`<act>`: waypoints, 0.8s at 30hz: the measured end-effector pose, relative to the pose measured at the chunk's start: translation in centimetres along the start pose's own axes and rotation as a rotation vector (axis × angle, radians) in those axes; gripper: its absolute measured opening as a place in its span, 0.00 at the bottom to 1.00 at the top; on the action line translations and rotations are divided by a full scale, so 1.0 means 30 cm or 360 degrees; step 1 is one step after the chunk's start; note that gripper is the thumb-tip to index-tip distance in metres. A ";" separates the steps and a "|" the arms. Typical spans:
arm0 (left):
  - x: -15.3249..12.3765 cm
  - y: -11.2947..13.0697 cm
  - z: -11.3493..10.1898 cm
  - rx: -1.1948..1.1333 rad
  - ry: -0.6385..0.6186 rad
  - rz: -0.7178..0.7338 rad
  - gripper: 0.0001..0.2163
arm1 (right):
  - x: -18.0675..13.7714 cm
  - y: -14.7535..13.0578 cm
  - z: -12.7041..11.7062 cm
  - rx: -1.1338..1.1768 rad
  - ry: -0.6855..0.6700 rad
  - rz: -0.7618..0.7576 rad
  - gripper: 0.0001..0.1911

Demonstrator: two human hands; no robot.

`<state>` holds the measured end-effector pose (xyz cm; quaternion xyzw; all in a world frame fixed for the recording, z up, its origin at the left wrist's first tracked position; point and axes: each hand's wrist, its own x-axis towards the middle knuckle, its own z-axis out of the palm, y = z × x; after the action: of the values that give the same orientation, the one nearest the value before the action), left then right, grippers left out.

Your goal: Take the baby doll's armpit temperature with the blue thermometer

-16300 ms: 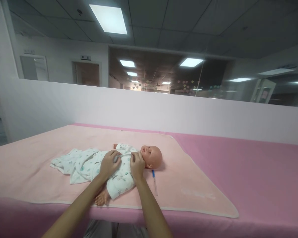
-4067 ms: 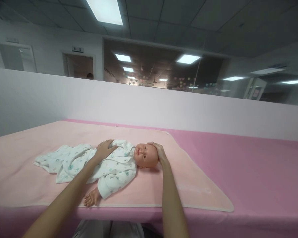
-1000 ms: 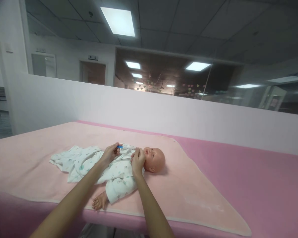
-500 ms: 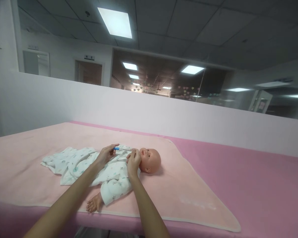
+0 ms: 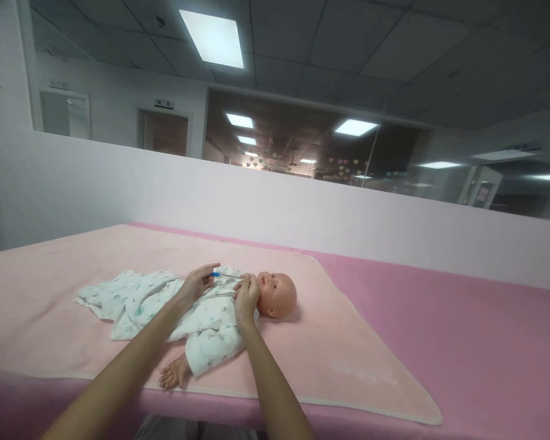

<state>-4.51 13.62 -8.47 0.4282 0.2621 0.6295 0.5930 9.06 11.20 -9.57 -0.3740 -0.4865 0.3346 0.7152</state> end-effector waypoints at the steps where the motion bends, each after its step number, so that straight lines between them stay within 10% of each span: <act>1: -0.001 0.001 0.001 0.0005 -0.0007 0.0006 0.17 | 0.001 0.000 0.000 0.0011 -0.0002 0.0007 0.13; 24: -0.008 0.003 0.004 0.0092 -0.0049 0.0041 0.16 | 0.003 -0.004 0.001 0.0144 0.0001 0.0053 0.08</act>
<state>-4.48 13.36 -8.38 0.4581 0.2656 0.6227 0.5761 9.07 11.21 -9.42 -0.3494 -0.4643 0.3681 0.7258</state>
